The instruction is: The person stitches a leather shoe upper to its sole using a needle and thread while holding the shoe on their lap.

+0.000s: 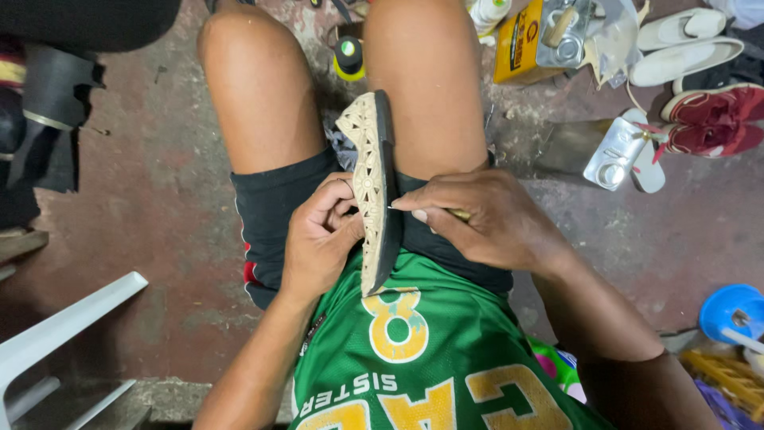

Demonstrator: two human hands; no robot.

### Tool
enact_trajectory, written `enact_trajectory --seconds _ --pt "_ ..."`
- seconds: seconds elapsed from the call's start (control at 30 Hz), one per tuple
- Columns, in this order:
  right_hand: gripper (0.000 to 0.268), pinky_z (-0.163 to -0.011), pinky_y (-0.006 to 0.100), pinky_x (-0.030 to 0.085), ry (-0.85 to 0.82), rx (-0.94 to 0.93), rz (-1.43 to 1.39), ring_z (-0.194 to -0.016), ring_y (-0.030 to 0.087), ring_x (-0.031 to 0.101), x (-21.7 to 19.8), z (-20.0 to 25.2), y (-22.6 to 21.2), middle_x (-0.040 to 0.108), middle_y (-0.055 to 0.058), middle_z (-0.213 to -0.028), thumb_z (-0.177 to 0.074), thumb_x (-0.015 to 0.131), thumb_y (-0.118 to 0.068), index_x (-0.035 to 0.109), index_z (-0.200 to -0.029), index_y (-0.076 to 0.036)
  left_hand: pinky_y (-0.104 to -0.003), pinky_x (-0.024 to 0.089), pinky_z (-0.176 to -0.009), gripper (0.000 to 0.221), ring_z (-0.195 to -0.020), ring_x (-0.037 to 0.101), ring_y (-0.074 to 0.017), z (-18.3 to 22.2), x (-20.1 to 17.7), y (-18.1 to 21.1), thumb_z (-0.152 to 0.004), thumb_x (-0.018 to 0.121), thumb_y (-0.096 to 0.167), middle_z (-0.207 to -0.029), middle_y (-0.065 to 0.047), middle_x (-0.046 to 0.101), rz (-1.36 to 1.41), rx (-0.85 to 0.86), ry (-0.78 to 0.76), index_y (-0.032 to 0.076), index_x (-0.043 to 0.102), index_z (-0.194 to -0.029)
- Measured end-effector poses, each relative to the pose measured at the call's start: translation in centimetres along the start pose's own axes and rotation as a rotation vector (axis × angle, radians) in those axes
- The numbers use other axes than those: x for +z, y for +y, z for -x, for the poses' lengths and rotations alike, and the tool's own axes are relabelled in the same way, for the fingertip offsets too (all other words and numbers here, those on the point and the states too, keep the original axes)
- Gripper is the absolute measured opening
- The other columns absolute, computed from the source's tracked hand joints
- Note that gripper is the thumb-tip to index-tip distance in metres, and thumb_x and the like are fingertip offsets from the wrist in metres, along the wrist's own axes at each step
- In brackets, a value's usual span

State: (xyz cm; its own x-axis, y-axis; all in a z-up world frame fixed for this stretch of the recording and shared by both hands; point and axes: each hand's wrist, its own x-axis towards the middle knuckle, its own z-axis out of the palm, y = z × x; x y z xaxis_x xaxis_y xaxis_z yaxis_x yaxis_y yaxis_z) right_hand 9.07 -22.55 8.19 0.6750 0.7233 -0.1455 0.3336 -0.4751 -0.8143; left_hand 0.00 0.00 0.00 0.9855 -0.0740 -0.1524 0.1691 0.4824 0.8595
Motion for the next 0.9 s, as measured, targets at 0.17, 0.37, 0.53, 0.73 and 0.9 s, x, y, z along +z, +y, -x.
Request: enact_trajectory --seconds 0.17,0.37,0.53,0.73,0.9 --pt "0.029 -0.067 0.036 0.057 -0.052 0.015 -0.063 -0.076 0.021 0.074 -0.1 -0.9 1.2 0.076 0.007 -0.09 -0.089 0.064 -0.007 0.075 -0.115 -0.011 -0.026 0.049 -0.074 0.019 -0.081 0.055 -0.0108 -0.5 -1.1 1.2 -0.093 0.08 0.003 -0.104 -0.007 0.059 -0.44 -0.093 -0.065 0.002 0.068 -0.107" --pt "0.024 -0.071 0.032 0.06 -0.099 -0.029 -0.073 -0.082 0.019 0.076 -0.6 -2.3 2.0 0.078 0.004 -0.098 -0.09 0.067 -0.01 0.077 -0.111 -0.013 -0.03 0.055 -0.082 0.025 -0.091 0.063 -0.0145 -2.4 -1.7 2.7 -0.095 0.076 0.01 -0.108 -0.008 0.061 -0.571 -0.044 -0.291 0.0 0.064 -0.114" --pt "0.023 -0.074 0.034 0.06 -0.145 -0.043 -0.026 -0.083 0.02 0.076 -1.7 -3.4 2.1 0.079 0.003 -0.098 -0.089 0.068 -0.011 0.078 -0.11 -0.015 -0.031 0.058 -0.086 0.024 -0.095 0.068 -0.0179 -3.9 -1.5 3.9 -0.096 0.073 0.012 -0.11 -0.009 0.062 -0.57 -0.124 -0.36 0.001 0.064 -0.115" --pt "0.02 -0.07 0.035 0.06 -0.186 -0.134 0.083 -0.08 0.019 0.075 -2.0 -4.5 1.8 0.078 0.002 -0.094 -0.087 0.069 -0.013 0.078 -0.105 -0.015 -0.04 0.053 -0.095 0.03 -0.11 0.065 -0.0364 -5.0 -1.4 6.2 -0.093 0.069 0.01 -0.122 -0.018 0.063 -0.676 -0.134 -0.48 0.001 0.062 -0.12" --pt "0.018 -0.065 0.037 0.059 -0.205 -0.142 0.127 -0.074 0.019 0.074 -2.3 -4.9 1.1 0.077 0.004 -0.091 -0.089 0.068 -0.016 0.075 -0.105 -0.012 -0.043 0.052 -0.095 0.031 -0.112 0.062 -0.0414 -6.3 -1.7 6.6 -0.094 0.067 0.012 -0.124 -0.02 0.064 -0.674 -0.158 -0.568 0.002 0.06 -0.122"
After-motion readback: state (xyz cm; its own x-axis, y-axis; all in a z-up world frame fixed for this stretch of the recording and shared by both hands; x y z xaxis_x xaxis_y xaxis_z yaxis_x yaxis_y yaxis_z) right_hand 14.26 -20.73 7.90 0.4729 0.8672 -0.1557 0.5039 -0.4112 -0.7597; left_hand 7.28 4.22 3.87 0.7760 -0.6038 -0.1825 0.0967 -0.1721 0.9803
